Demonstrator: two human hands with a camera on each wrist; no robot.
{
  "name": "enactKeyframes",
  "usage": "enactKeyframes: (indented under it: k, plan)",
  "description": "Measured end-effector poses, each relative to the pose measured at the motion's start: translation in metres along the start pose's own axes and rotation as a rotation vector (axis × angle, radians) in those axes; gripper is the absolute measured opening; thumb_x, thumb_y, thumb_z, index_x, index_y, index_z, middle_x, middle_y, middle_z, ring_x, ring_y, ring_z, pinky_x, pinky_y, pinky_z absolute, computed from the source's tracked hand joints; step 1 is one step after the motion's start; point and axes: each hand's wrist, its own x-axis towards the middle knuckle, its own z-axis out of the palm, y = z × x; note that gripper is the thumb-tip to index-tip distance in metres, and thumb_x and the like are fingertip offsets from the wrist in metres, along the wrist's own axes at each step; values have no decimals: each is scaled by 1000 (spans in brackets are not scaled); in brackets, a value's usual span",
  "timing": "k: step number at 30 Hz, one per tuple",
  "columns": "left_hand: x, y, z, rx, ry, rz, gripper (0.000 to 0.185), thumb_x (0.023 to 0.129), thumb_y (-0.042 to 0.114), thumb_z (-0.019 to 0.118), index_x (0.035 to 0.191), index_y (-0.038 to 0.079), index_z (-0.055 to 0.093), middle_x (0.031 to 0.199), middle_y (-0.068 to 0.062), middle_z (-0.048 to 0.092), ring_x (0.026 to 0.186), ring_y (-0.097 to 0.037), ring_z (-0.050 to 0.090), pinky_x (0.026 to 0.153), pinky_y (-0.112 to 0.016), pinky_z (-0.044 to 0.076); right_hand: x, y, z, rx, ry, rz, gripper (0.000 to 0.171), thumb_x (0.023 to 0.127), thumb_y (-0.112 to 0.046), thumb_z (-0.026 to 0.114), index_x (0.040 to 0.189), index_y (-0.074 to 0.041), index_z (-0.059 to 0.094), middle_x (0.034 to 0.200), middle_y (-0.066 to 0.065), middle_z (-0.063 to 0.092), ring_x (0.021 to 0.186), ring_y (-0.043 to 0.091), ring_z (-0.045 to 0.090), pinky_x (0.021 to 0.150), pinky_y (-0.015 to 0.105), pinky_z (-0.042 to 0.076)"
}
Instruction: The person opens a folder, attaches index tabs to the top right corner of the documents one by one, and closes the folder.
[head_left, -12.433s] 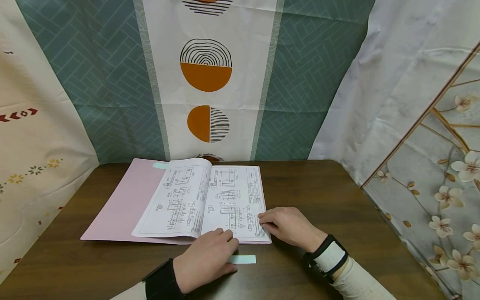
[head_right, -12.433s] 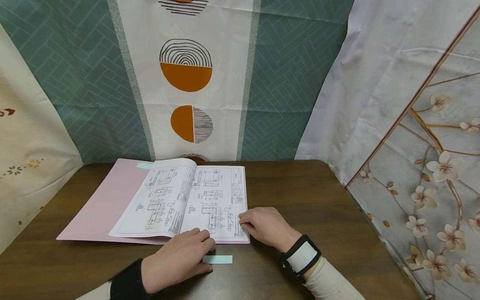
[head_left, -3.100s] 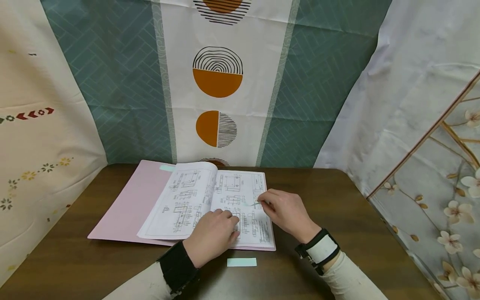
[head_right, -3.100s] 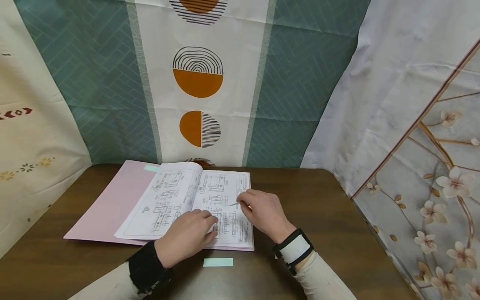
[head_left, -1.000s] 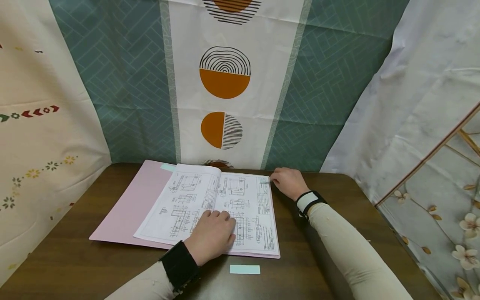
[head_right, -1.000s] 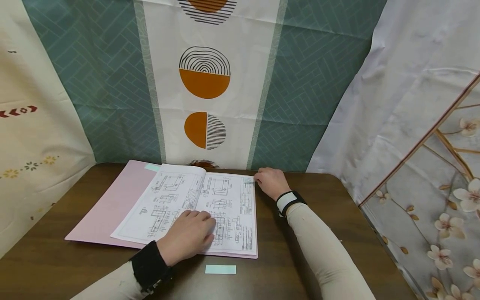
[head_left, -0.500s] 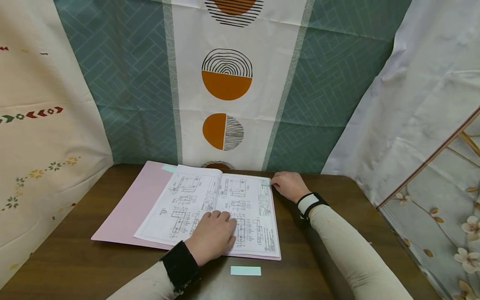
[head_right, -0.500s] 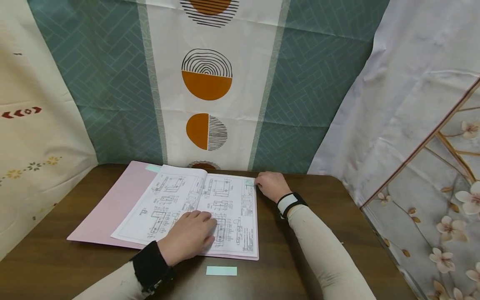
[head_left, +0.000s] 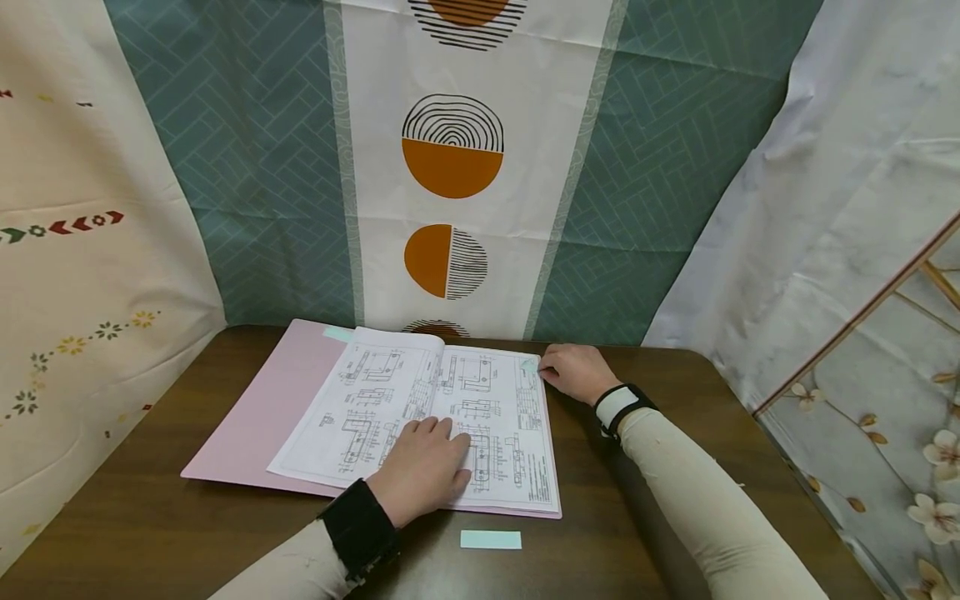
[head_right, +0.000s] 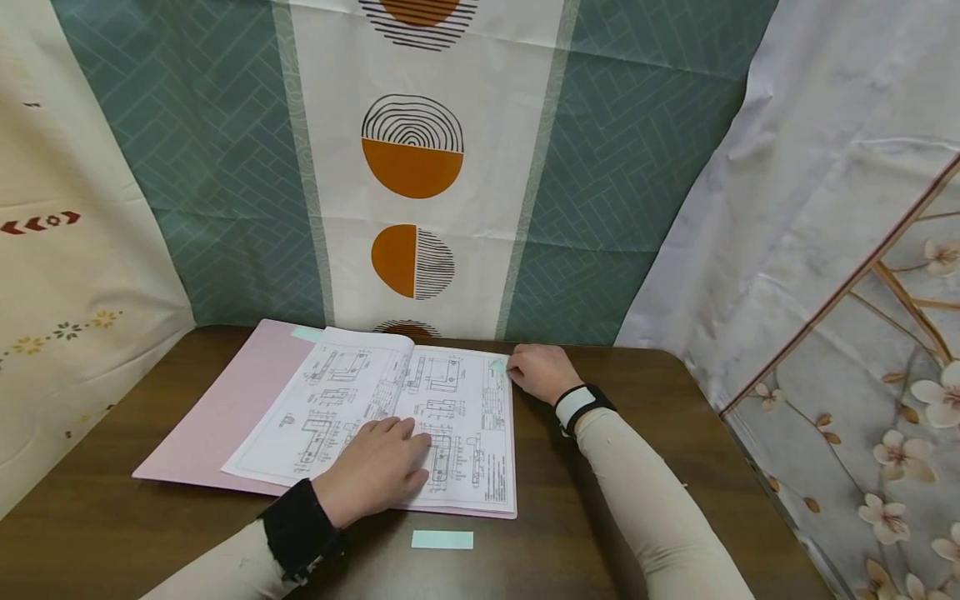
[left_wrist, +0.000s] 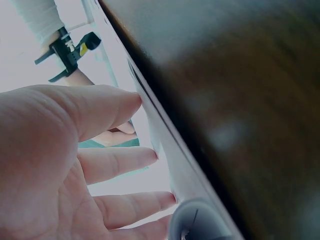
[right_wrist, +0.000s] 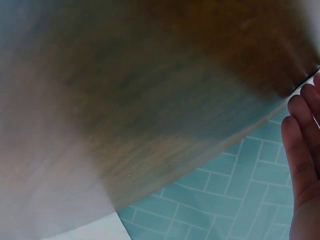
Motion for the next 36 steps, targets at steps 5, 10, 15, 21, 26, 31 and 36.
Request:
enactKeyframes:
  k: [5,10,15,21,26,31,36]
  plan:
    - [1,0,-1,14,8,6,41,97,35,84,125,7,78,116,-17,73,118,-39,67,105,-61,51,1,1,-1,6,-9,5,9,97,-13,86,106,-15,88,101,-1,78,89,16,74,81,37,62]
    - [4,-1,-1,32,9,19,41,98,36,84,125,7,78,108,-13,71,111,-37,68,100,-58,53,3,6,0,-3,-12,10,11,97,-10,87,107,-16,88,103,-1,79,92,16,75,83,37,62]
    - [10,-1,-6,68,-22,41,37,98,36,83,122,8,79,105,-11,72,103,-34,68,97,-55,54,3,9,0,8,-19,20,14,96,-7,86,107,-15,88,105,0,80,94,17,76,86,37,63]
    - [26,-3,-21,88,-136,75,23,99,30,82,111,10,80,92,-6,71,78,-22,58,81,-43,55,2,9,1,25,-22,23,15,96,-4,86,107,-14,88,106,1,80,94,17,76,87,36,63]
    - [58,-1,-29,145,-233,93,22,101,29,80,113,10,80,93,-4,72,74,-18,56,74,-37,54,1,9,1,37,-9,25,13,96,-4,86,105,-13,89,105,0,81,95,17,77,87,36,63]
    - [86,5,-26,236,-249,103,21,104,28,75,115,11,82,97,-4,74,75,-18,57,74,-35,55,-1,9,1,48,-14,27,12,96,-5,85,104,-13,88,106,0,82,98,18,77,89,37,63]
    - [95,9,-15,266,-255,79,25,103,26,76,121,9,81,100,-6,75,80,-19,64,81,-38,60,-2,10,-2,44,-33,24,13,97,-6,85,107,-13,88,108,1,82,102,19,78,91,38,63]
